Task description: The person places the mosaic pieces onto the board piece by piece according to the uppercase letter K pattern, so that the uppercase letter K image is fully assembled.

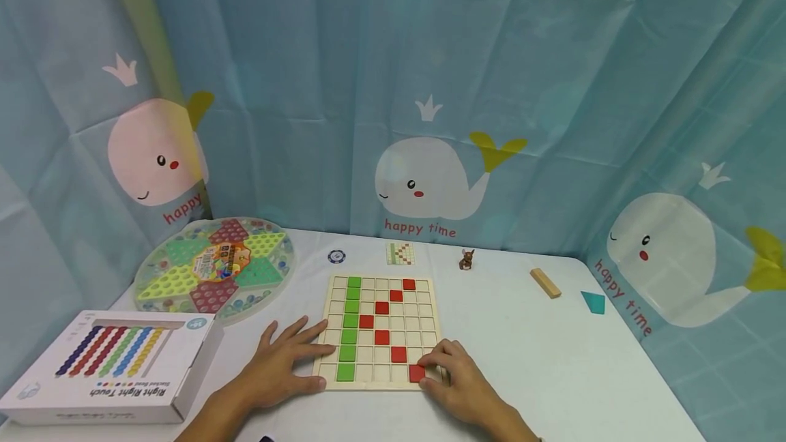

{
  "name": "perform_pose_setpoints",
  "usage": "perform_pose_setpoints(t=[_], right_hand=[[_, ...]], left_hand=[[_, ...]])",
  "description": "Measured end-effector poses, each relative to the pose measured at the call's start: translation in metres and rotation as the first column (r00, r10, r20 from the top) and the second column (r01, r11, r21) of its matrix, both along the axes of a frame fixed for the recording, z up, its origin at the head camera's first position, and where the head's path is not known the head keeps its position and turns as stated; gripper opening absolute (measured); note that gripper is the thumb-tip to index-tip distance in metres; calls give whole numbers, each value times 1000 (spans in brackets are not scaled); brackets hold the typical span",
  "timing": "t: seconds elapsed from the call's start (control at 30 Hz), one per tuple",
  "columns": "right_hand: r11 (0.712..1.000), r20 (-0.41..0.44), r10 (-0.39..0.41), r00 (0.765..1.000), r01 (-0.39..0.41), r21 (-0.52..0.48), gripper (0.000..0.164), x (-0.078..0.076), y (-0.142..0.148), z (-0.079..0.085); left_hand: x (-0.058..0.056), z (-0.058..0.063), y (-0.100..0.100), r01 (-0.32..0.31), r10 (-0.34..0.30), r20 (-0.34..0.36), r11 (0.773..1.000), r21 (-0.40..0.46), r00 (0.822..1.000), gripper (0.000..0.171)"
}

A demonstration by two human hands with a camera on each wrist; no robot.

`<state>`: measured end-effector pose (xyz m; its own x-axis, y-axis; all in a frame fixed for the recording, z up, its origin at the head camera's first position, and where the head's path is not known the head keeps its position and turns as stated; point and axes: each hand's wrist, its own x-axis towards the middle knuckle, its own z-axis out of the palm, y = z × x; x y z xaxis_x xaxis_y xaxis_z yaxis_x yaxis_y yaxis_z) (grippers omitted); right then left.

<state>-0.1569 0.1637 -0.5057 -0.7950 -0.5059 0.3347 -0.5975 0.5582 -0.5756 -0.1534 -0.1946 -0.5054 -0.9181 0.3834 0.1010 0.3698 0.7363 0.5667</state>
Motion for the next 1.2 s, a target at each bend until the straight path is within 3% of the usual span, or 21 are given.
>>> perform_pose_setpoints(t=[0.3, 1.2], right_hand=[[1000, 59, -31, 998, 30, 6, 22, 1, -1, 1], [999, 20, -31, 999, 31, 9, 23, 0, -1, 1]], left_hand=[[0, 0, 1, 1, -1, -3, 1000, -3, 1000, 56], [-1, 1, 0, 9, -9, -26, 1000, 0, 1000, 56]])
